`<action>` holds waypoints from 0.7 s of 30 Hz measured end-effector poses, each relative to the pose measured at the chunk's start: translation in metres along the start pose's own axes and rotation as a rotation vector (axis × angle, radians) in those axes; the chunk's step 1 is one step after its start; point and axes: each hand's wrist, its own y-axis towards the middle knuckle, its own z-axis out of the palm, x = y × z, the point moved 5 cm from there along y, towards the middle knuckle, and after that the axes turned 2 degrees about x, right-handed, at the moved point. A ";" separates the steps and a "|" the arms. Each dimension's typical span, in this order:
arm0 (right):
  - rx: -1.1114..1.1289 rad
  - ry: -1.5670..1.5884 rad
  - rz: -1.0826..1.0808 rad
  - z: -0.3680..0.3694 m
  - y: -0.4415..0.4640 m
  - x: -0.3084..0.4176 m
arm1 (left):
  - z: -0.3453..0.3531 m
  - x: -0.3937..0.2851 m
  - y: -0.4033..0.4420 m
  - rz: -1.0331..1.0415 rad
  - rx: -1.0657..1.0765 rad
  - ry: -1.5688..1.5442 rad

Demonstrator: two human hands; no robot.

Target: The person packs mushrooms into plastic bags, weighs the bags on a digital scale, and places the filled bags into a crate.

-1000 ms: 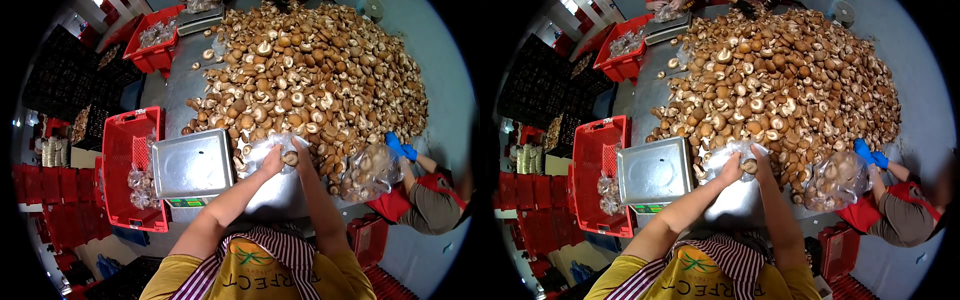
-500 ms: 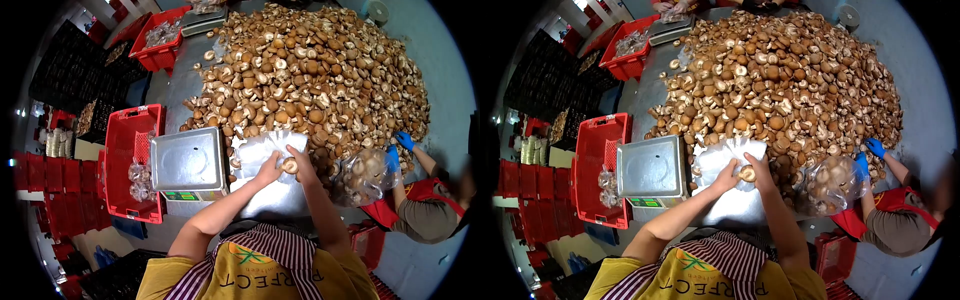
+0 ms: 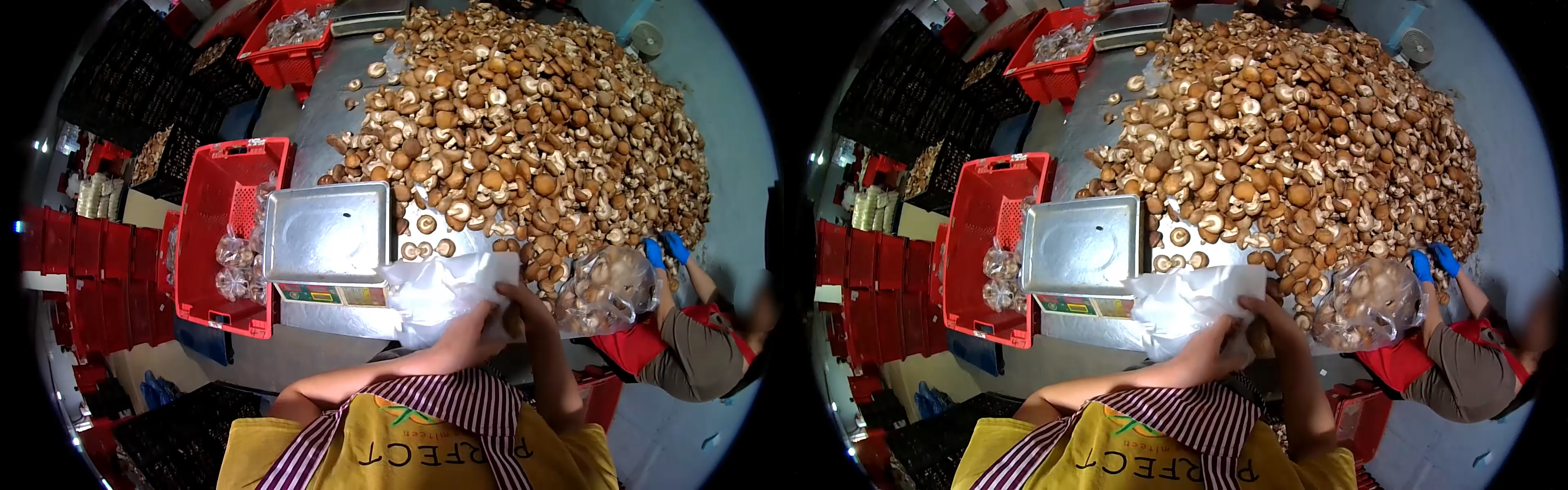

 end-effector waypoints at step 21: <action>-0.526 -1.281 -0.920 0.031 0.085 -0.091 | -0.050 0.182 -0.031 -0.133 -0.316 0.051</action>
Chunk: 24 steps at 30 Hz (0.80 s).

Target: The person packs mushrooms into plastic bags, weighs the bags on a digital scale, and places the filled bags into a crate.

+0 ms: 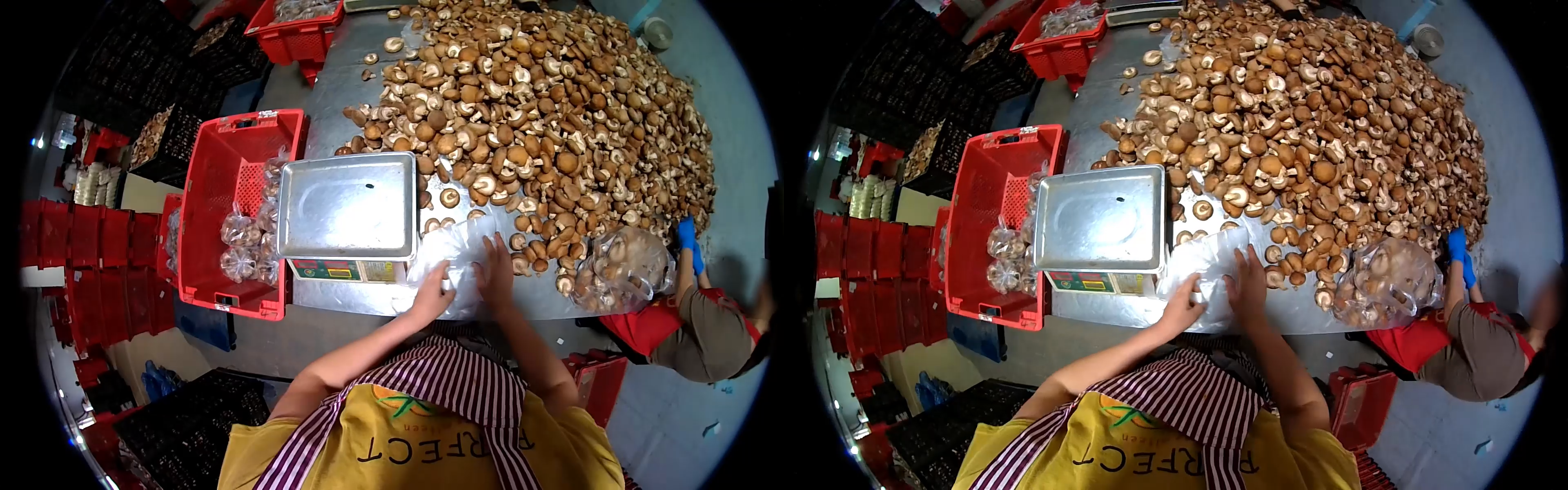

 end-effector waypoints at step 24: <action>0.008 0.041 0.307 0.049 -0.033 -0.034 | 0.026 0.063 0.055 -0.176 0.101 0.035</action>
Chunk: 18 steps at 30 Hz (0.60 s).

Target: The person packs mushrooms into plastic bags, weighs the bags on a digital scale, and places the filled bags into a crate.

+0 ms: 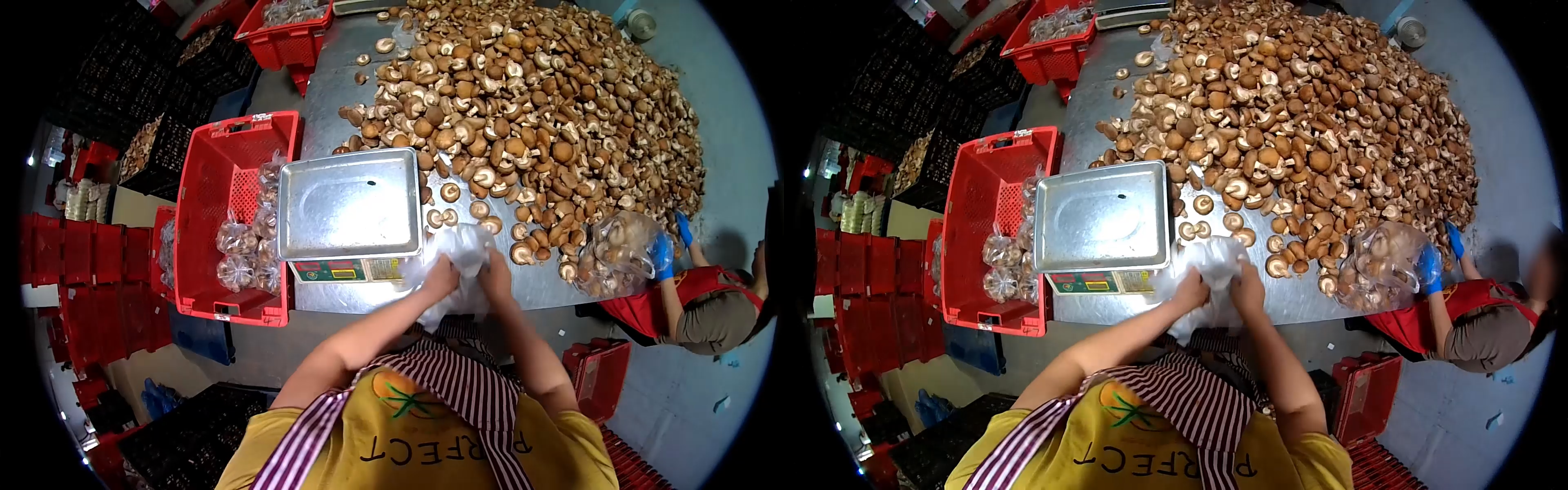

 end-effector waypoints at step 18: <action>-0.120 -0.192 -0.234 -0.085 0.030 0.101 | -0.052 -0.069 -0.067 0.142 0.018 0.112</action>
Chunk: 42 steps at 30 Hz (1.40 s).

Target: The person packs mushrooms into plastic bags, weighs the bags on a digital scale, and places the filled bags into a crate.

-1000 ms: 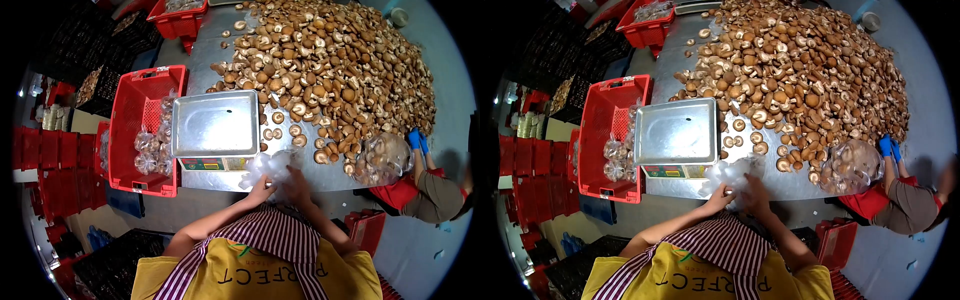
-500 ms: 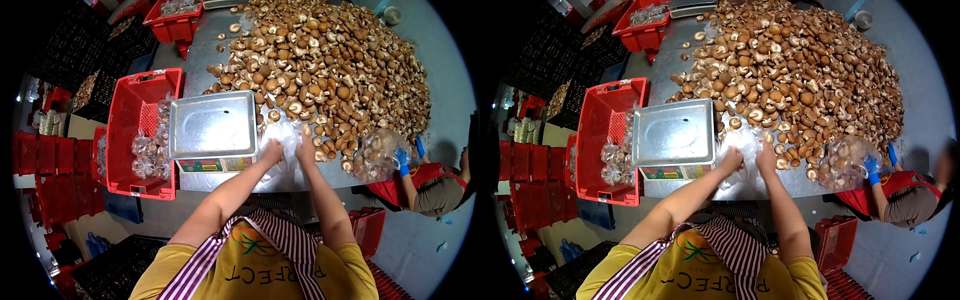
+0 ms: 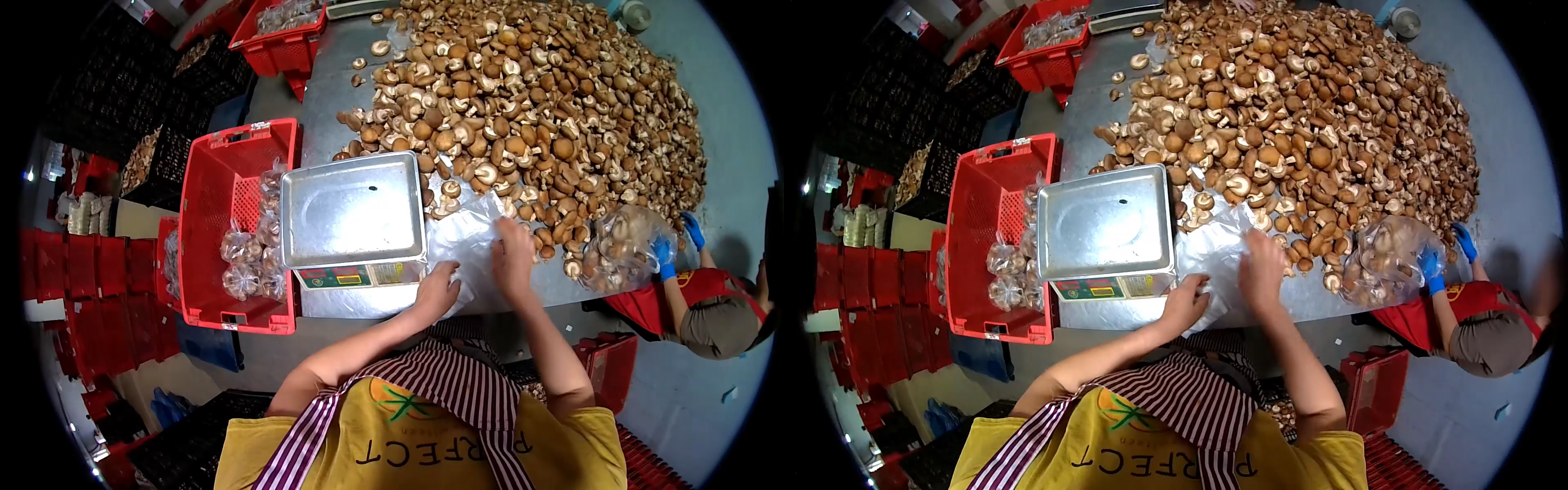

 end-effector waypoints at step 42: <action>0.119 0.533 0.233 0.012 -0.045 0.007 | -0.019 -0.056 -0.009 0.285 -0.121 -0.076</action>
